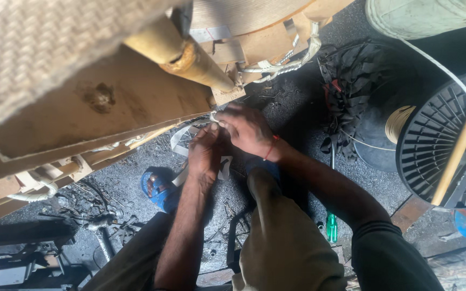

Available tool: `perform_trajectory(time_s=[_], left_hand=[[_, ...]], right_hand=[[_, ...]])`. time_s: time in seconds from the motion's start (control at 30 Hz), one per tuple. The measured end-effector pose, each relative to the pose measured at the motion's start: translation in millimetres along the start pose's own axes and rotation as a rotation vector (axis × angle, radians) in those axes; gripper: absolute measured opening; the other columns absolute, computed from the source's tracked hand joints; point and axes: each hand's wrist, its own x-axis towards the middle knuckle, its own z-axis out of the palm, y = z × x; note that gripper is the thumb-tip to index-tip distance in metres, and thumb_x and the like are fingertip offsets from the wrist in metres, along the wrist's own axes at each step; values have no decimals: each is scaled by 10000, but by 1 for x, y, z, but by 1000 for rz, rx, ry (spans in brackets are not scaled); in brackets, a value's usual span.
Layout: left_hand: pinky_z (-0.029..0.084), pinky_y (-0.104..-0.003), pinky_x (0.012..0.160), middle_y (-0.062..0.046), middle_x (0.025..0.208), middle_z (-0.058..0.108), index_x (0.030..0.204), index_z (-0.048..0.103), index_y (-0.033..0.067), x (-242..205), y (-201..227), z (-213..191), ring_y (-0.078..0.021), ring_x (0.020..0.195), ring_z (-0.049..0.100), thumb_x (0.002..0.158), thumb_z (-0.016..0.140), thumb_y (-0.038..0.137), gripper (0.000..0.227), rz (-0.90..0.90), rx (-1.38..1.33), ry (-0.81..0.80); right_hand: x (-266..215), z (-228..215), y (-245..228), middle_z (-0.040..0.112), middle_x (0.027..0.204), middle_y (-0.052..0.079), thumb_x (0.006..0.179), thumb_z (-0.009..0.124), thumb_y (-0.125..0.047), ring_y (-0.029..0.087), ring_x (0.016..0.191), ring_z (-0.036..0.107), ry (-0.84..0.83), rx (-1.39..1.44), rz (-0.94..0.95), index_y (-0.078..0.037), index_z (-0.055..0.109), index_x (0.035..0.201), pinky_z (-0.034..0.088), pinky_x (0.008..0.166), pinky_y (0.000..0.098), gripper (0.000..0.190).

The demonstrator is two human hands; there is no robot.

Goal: The person ties white straps around a wooden structure using both hands. They repeatedly wrap and secure the straps to the wooden frame.

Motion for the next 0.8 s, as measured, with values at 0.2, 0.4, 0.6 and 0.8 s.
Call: perform_trajectory(time_s=[0.2, 0.4, 0.6, 0.8], left_hand=[[540, -290, 729, -62, 894, 727, 1026, 723, 5, 13, -9, -18, -158, 784, 654, 914, 688, 72, 136, 153, 188, 200], [521, -293, 708, -38, 839, 670, 899, 663, -3, 25, -10, -23, -130, 787, 616, 926, 721, 15, 67, 462, 93, 289], [542, -423, 841, -103, 1128, 613, 1093, 611, 70, -3, -2, -12, -289, 994, 630, 986, 638, 63, 111, 1453, 1446, 90], [603, -359, 691, -222, 1282, 623, 1248, 588, -25, 20, 41, -10, -286, 918, 711, 931, 631, 13, 323, 1089, 1624, -561]], right_hand=[[-1, 1, 6, 750, 1020, 119, 889, 696, 27, 280, 924, 732, 51, 177, 1, -75, 729, 1097, 579, 854, 391, 234], [6, -4, 21, 754, 994, 120, 885, 641, 82, 232, 815, 739, 285, 142, 62, -84, 747, 1142, 609, 704, 341, 324], [-29, 20, 28, 693, 992, 203, 738, 605, 95, 362, 871, 675, 64, 119, 26, -25, 687, 1155, 557, 749, 432, 441], [-21, 48, 56, 671, 1121, 150, 944, 510, 72, 266, 970, 655, -135, 577, 67, -5, 628, 1242, 567, 820, 393, 329]])
